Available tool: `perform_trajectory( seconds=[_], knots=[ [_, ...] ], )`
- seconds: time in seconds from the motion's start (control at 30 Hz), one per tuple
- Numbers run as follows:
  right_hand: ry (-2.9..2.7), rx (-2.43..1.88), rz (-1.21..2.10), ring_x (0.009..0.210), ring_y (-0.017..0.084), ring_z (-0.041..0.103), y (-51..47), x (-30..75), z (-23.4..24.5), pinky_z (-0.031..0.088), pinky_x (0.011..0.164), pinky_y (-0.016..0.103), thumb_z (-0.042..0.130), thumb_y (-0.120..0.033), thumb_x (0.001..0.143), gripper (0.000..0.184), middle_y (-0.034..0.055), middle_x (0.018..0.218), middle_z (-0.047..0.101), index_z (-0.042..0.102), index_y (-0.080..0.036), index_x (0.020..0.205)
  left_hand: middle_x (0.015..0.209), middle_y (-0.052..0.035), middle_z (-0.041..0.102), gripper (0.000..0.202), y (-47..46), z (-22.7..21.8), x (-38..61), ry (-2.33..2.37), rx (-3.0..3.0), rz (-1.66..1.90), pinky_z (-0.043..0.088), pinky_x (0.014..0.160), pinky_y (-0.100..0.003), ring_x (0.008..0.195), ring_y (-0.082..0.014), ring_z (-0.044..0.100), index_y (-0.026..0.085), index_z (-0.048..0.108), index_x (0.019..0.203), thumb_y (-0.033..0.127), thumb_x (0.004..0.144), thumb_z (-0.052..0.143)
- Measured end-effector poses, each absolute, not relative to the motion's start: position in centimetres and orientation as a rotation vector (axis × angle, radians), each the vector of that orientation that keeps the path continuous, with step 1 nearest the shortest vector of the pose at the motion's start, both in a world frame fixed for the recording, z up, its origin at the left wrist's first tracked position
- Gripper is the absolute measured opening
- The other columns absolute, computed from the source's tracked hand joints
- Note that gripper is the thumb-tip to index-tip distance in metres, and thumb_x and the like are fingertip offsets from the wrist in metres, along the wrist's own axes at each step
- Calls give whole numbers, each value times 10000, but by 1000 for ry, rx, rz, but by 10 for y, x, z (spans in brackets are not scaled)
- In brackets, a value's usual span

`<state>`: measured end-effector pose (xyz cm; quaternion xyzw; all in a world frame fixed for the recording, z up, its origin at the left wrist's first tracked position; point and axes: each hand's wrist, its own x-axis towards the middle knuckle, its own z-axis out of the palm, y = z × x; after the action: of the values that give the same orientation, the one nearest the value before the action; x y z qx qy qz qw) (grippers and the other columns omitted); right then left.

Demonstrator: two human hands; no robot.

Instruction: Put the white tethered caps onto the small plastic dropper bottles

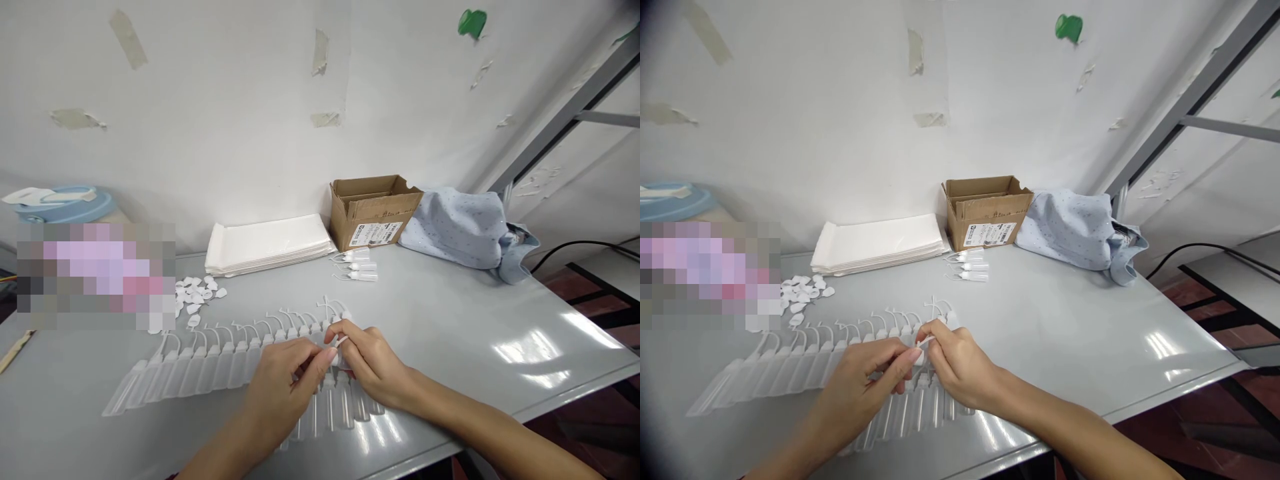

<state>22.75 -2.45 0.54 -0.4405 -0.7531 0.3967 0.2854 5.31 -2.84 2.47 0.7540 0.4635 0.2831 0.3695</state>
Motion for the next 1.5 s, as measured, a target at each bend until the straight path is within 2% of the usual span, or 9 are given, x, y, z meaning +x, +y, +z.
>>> perform_trajectory(
  seconds=[0.13, 0.23, 0.33, 0.6, 0.93, 1.03, 1.17, 1.33, 1.5],
  knots=[
    [-2088, -1164, 1029, 389, 84, 290, -24, 229, 5, 277, 454, 215, 289, -164, 906, 230, -104, 477, 277, 509, -160, 975, 565, 24, 596, 282, -27, 25, 47, 1089, 1977, 593, 420, 499, -194, 519, -111, 564, 188, 601, 700, 311, 918, 471],
    [-2070, -1181, 1066, 398, 82, 291, -23, 229, 6, 279, 457, 211, 281, -165, 919, 247, -100, 479, 284, 525, -166, 964, 768, -9, 640, 150, -27, 20, 41, 992, 2121, 612, 445, 587, -222, 644, -130, 590, 199, 608, 921, 258, 927, 470],
    [-2042, -1199, 1098, 412, 83, 297, -22, 228, 5, 289, 469, 212, 283, -182, 931, 258, -91, 490, 300, 540, -172, 950, 937, -42, 629, 153, -28, 13, 36, 897, 2239, 640, 445, 674, -251, 774, -150, 596, 210, 550, 1038, 192, 939, 434],
    [-1953, -1210, 1142, 434, 86, 330, -22, 225, 4, 307, 476, 214, 281, -194, 927, 258, -78, 515, 345, 538, -170, 925, 828, 8, 550, 111, -29, 20, 39, 998, 2117, 530, 407, 650, -249, 706, -131, 512, 218, 495, 927, 252, 959, 394],
    [-2071, -1169, 1003, 391, 77, 261, -26, 227, 0, 252, 437, 210, 268, -206, 933, 244, -95, 527, 286, 490, -166, 1027, 591, 50, 420, 382, -27, 16, 47, 1120, 2082, 485, 330, 547, -247, 553, -116, 413, 201, 325, 632, 363, 978, 315],
    [-2062, -1152, 986, 396, 74, 269, -25, 228, -1, 247, 435, 205, 282, -195, 929, 231, -91, 536, 299, 489, -167, 1027, 634, 43, 481, 321, -26, 15, 46, 1086, 2094, 535, 371, 578, -240, 589, -116, 453, 198, 439, 696, 342, 973, 366],
    [-2044, -1168, 1003, 385, 70, 251, -24, 229, 1, 243, 432, 199, 283, -196, 946, 234, -103, 503, 258, 510, -171, 998, 831, 3, 579, 73, -27, 12, 43, 951, 2210, 715, 433, 658, -239, 723, -125, 536, 206, 524, 934, 227, 949, 456],
    [-2019, -1189, 1032, 398, 71, 260, -24, 228, 2, 266, 450, 204, 265, -252, 982, 273, -99, 506, 269, 523, -168, 1010, 935, -54, 595, 181, -28, 7, 42, 822, 2406, 895, 469, 728, -251, 834, -145, 572, 176, 510, 1073, 86, 926, 456],
    [-1975, -1192, 1096, 475, 85, 369, -23, 227, 5, 339, 514, 213, 258, -272, 989, 308, -58, 567, 393, 545, -169, 948, 977, -85, 598, 205, -29, 6, 42, 815, 2488, 926, 478, 785, -268, 912, -167, 579, 154, 508, 1096, 63, 922, 450]
  ],
)
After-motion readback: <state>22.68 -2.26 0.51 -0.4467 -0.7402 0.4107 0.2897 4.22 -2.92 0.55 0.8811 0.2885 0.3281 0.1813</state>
